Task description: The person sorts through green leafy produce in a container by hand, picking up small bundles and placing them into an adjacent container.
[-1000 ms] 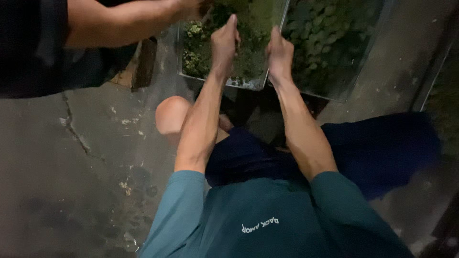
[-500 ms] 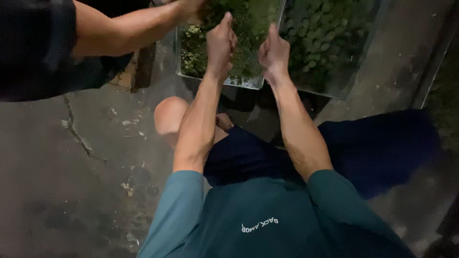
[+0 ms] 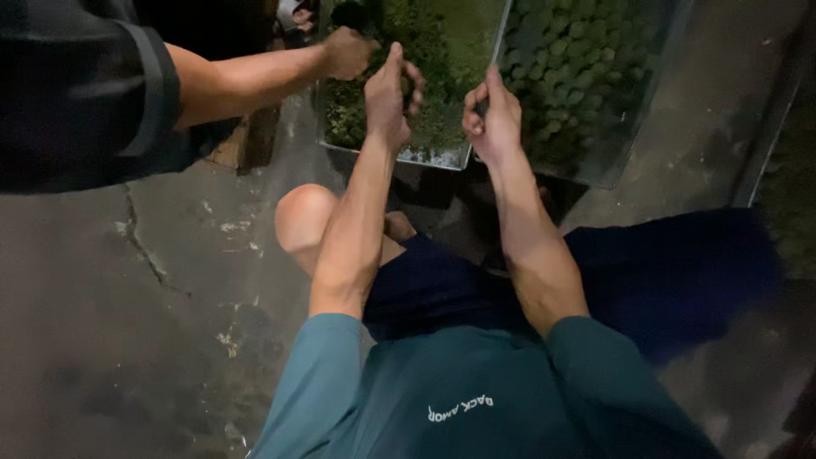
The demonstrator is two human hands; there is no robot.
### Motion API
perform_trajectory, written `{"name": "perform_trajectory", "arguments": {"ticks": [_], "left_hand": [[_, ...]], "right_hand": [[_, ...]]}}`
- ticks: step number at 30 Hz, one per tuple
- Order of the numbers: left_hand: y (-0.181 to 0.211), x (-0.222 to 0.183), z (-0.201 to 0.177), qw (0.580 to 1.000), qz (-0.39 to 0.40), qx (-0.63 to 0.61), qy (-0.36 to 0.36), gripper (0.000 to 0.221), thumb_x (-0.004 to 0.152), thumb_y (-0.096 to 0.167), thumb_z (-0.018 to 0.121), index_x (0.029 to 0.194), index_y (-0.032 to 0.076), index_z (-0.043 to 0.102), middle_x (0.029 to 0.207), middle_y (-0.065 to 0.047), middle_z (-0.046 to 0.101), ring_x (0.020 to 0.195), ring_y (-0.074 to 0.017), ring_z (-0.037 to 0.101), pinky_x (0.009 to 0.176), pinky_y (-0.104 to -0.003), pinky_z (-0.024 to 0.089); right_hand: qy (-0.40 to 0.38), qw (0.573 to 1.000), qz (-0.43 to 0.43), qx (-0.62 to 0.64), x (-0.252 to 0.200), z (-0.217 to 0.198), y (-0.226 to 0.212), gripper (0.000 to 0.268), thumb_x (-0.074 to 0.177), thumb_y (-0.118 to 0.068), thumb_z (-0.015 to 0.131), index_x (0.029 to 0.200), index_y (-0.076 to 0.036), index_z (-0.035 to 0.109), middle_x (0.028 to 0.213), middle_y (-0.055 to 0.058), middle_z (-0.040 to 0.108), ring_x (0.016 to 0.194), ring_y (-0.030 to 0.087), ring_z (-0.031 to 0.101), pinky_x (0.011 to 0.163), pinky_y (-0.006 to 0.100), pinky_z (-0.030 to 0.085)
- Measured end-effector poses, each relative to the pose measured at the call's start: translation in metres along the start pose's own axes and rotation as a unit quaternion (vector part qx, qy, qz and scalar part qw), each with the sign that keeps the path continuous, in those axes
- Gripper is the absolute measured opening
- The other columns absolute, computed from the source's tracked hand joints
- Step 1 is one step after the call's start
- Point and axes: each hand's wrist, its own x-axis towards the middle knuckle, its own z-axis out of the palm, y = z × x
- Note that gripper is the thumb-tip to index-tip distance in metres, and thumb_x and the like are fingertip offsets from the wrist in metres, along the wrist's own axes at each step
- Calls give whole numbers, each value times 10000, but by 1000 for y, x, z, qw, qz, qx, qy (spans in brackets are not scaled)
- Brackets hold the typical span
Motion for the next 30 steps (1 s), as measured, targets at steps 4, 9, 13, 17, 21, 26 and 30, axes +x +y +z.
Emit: {"name": "perform_trajectory", "arguments": {"ticks": [4,9,13,17,21,26,30], "left_hand": [[-21,11,-11,999,40,18,-14,473,1134,424,607,779,122,529,660,-12,505,546,-114,415,486,-343,340],[-2,5,-2,996,-35,-64,-49,382,1061,393,530,1004,68,722,864,-65,711,737,-179,694,642,-407,576],[17,-4,9,999,5,-20,-39,348,1055,398,529,1062,105,718,879,-10,712,617,-100,593,489,-306,421],[11,-3,4,999,15,-29,-19,388,1098,446,532,885,132,608,755,14,604,554,-84,504,449,-300,350],[-5,6,-3,999,24,12,17,455,1119,460,576,783,173,469,686,54,463,519,-53,365,452,-292,292],[19,8,10,999,-25,-3,38,276,1054,410,591,952,157,629,817,11,648,678,-112,628,574,-319,493],[40,-7,17,997,-1,43,65,279,1024,408,590,979,161,712,928,48,759,629,-67,602,556,-259,492]], "right_hand": [[54,956,-50,-282,-2,21,13,547,1195,-470,495,785,-112,444,711,47,411,574,142,356,528,372,351],[9,973,39,-226,-46,43,-40,229,1074,-299,555,943,-115,592,867,31,633,704,105,598,618,313,475],[-33,999,29,31,-41,19,-40,209,1145,-309,562,1136,-111,628,1002,92,681,788,154,668,658,332,514],[4,999,37,13,-7,-11,4,383,1177,-386,554,931,-92,564,890,99,645,625,136,568,511,310,414],[25,985,-31,-168,9,-19,32,581,1249,-438,545,802,-77,456,728,86,477,565,130,394,492,322,330],[-56,976,-2,-212,-23,-16,0,244,1101,-342,616,1098,-99,638,967,66,685,762,143,647,634,323,530],[0,994,98,-45,-32,-22,0,280,1079,-369,576,1060,-101,652,892,69,688,719,164,632,620,339,502]]}}
